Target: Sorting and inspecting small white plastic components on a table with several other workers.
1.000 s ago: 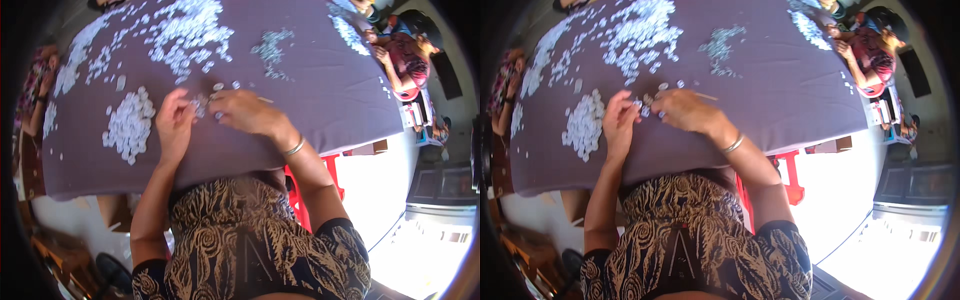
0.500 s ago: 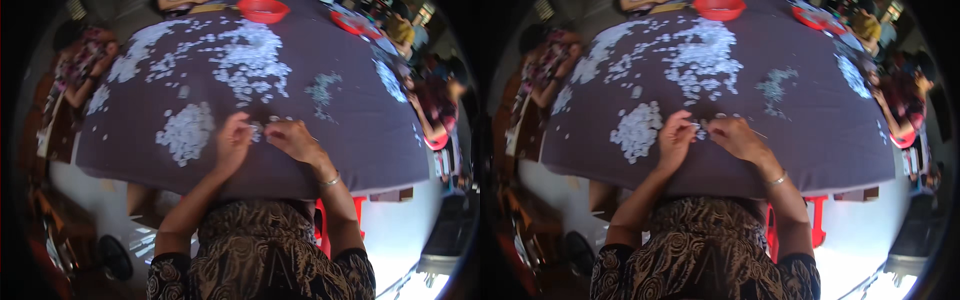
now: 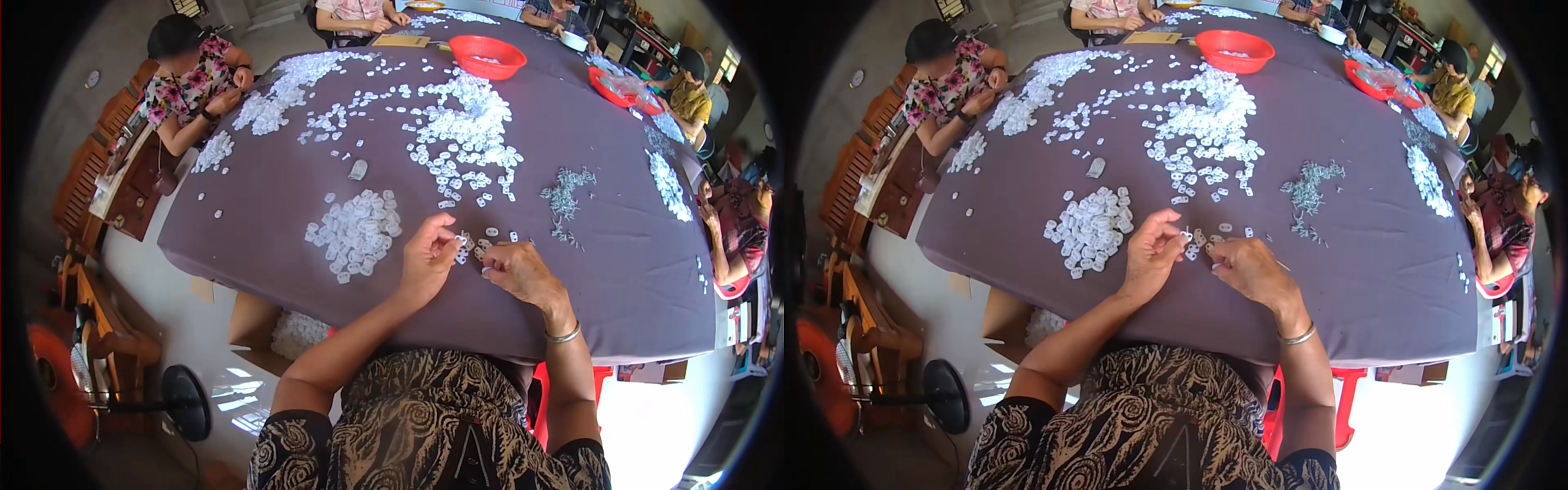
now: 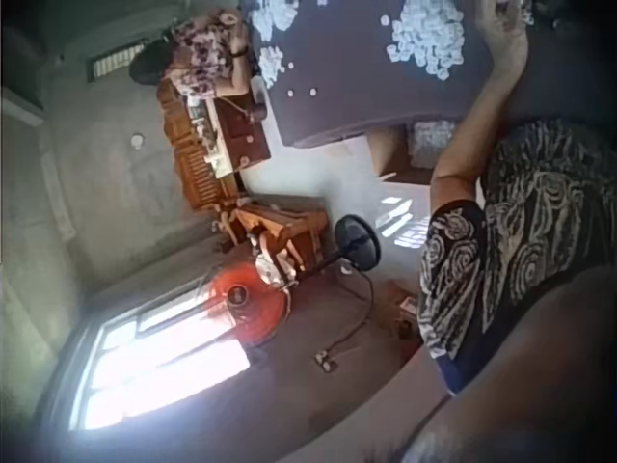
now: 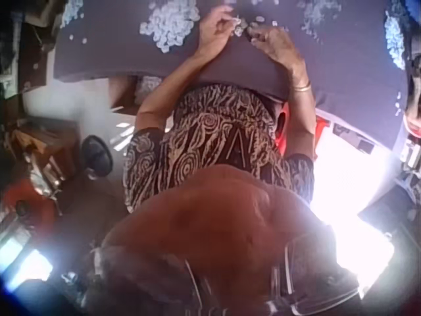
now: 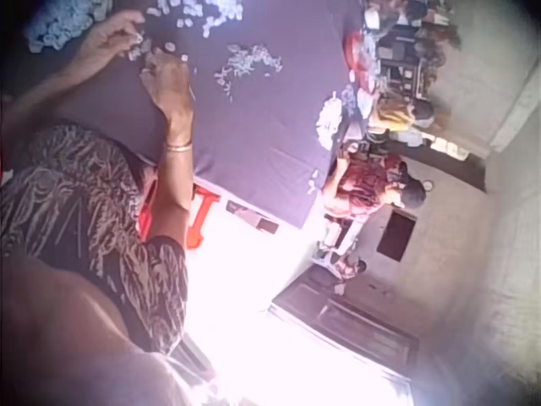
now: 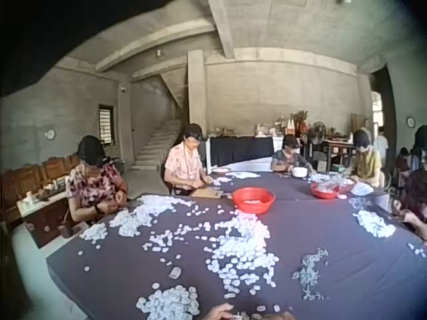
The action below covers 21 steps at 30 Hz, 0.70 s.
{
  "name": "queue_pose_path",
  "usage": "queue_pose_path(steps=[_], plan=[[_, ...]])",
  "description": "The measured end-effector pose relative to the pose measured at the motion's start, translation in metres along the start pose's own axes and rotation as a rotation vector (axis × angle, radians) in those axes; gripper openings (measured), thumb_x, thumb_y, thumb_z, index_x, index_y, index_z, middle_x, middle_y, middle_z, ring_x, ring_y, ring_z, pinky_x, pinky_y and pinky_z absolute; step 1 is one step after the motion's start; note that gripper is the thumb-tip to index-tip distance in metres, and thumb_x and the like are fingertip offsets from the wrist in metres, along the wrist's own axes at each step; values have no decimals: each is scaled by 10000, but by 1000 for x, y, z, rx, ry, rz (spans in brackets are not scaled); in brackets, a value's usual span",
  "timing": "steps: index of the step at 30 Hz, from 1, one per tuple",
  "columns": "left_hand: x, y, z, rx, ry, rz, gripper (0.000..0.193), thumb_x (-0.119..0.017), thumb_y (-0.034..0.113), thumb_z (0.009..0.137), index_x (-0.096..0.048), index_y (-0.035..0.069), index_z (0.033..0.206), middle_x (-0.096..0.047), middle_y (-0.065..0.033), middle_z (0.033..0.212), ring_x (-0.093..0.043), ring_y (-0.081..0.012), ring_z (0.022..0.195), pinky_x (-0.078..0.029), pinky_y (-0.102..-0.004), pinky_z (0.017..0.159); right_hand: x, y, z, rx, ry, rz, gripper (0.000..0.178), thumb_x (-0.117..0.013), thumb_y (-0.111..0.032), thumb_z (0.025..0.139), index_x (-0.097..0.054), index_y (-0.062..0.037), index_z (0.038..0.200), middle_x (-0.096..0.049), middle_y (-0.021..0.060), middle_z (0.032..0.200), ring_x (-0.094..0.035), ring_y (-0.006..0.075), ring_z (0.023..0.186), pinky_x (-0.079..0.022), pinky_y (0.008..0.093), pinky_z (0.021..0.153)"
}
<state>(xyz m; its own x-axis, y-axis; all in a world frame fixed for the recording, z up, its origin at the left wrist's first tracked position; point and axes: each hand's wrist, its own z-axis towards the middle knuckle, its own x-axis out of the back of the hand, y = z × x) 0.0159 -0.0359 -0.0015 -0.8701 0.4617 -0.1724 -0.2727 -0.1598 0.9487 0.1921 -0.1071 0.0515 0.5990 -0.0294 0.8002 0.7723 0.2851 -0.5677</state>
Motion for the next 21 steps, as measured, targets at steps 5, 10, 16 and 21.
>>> queue_pose_path(steps=[5, 10, 16, 21], plan=[[-6, 4, -9, 37, -24, -45, 353, -576, -43, 852, -471, 29, 1181, -569, -21, 814, -540, -56, 703, -464, -201, 589, -2, -1, -4, -346, 310, 538, 31, -633, -34, 815, -639, -18, 841, -603, 12, 707, -510, 65, 559, -435, 225, 513], [-8, 1, -9, 7, -107, 4, 383, -557, -69, 836, -458, 22, 1195, -576, -30, 784, -555, -75, 649, -471, -209, 574, 1, 1, 2, -376, 369, 716, 105, -591, -94, 883, -639, -11, 927, -567, -10, 708, -494, 49, 583, -426, 208, 523], [-10, 8, 2, 57, -121, 42, 366, -592, -55, 835, -471, 10, 1173, -595, -47, 792, -550, -78, 661, -462, -209, 584, -4, 4, 15, -300, 387, 724, 139, -616, -121, 882, -664, -14, 957, -604, -6, 753, -529, 50, 655, -443, 207, 580], [-11, 4, 1, 60, -130, 65, 371, -607, -43, 831, -475, 15, 1172, -602, -44, 792, -549, -77, 660, -460, -211, 573, -11, 18, 11, -254, 350, 671, 152, -626, -138, 872, -677, -24, 959, -628, -11, 750, -543, 40, 660, -461, 196, 580]])
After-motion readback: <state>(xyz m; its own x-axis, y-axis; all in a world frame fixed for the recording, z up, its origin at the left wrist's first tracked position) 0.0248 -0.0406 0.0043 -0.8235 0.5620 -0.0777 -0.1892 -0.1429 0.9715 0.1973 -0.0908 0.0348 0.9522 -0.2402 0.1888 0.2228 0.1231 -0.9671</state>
